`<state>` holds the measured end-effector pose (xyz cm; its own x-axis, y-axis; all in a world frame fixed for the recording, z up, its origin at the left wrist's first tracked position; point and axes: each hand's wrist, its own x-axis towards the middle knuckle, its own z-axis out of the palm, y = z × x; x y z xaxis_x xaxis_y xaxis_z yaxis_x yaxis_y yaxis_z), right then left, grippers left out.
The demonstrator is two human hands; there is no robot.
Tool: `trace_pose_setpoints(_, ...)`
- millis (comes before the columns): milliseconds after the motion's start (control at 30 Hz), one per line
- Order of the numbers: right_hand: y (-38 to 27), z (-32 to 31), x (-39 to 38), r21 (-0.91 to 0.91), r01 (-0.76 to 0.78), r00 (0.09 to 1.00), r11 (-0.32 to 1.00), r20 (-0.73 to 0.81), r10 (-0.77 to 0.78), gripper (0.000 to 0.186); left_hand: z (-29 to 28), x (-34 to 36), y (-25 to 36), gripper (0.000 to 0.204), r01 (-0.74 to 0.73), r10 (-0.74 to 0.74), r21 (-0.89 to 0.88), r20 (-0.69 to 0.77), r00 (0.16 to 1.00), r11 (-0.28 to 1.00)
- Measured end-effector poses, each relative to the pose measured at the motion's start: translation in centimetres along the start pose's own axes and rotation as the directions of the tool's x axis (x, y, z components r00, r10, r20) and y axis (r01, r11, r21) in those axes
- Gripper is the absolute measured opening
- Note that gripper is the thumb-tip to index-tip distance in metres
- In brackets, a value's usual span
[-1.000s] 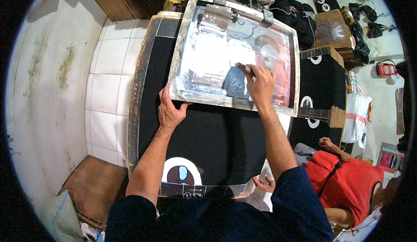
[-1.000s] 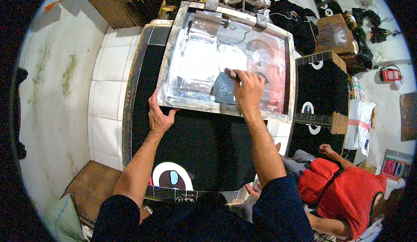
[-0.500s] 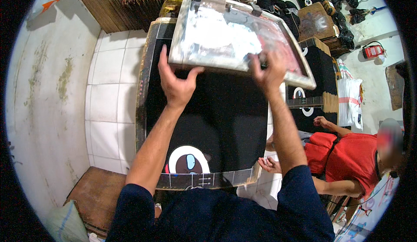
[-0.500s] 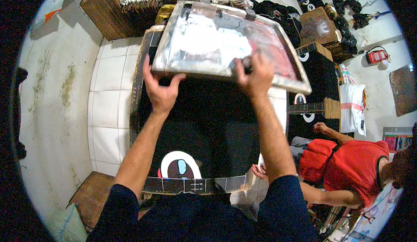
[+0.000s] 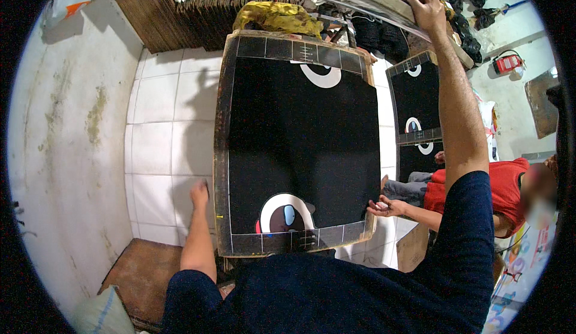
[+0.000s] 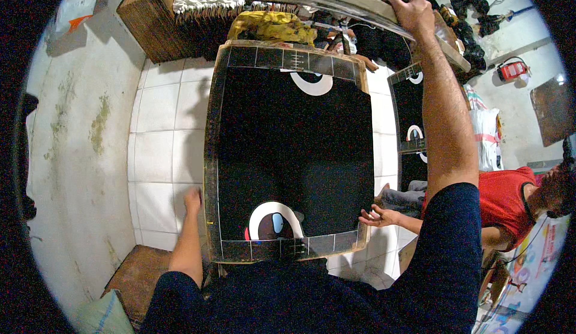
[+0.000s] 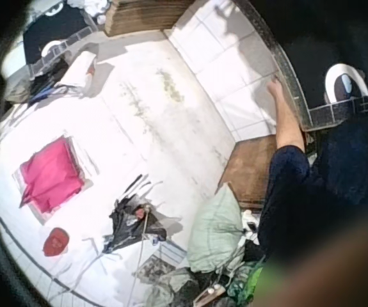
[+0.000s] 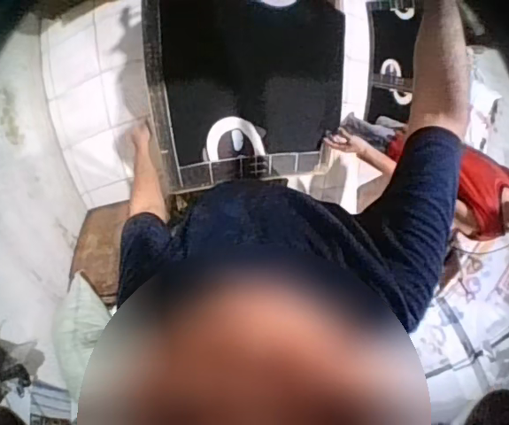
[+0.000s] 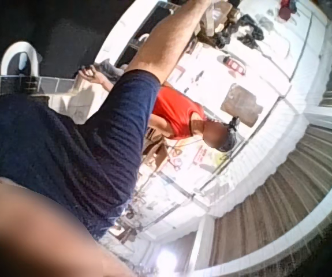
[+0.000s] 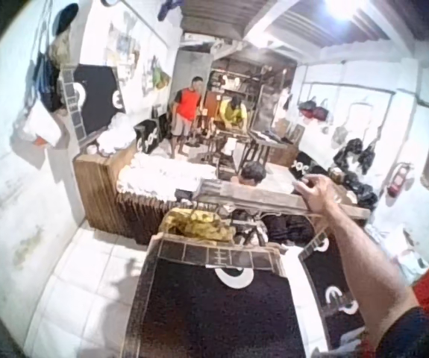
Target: The person repeatedly aligns a screen printing frame over a black t-shirt and uses a squeegee to pull ink across the mesh. They lift the frame to check the print, then repeat the process multiple times on the same garment.
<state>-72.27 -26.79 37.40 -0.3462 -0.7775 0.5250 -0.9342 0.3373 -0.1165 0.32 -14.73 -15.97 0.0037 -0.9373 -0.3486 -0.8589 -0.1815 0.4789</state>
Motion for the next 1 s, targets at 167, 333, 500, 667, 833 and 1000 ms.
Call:
trace_pose_setpoints(167,0.5,-1.3,2.3,-0.035,-0.017,0.997,0.999,0.071,0.020,0.079,7.6,-16.2,-15.9,0.031,0.466,-0.338,-0.202,0.457,0.823,0.861)
trace_pose_setpoints(333,1.6,-1.4,4.2,-0.017,-0.041,0.996,0.999,0.080,0.043,0.066,9.6,-22.3,-16.0,0.035,0.370,-0.160,-0.813,0.334,0.929,0.449)
trace_pose_setpoints(500,7.0,-0.2,7.8,0.042,-0.082,0.981,0.996,0.181,0.074,0.054,9.2,-23.3,-11.9,0.043,0.008,-0.016,0.350,0.020,1.000,0.937)
trace_pose_setpoints(667,14.4,1.9,12.7,0.127,0.058,0.970,0.990,0.227,-0.086,0.042,8.2,-27.5,-9.3,0.049,-0.167,-0.030,-0.416,-0.427,0.904,0.894)
trace_pose_setpoints(833,19.2,2.2,16.7,-0.338,0.724,0.678,0.601,0.193,-0.709,0.052,5.7,-31.2,-10.5,0.038,0.680,-0.664,-0.154,0.146,0.733,0.717)
trace_pose_setpoints(1000,15.1,1.5,15.8,-0.151,0.255,0.959,0.955,0.165,-0.230,0.053,3.0,-28.6,-9.6,0.023,0.544,-0.570,-0.179,-0.164,0.805,0.820)
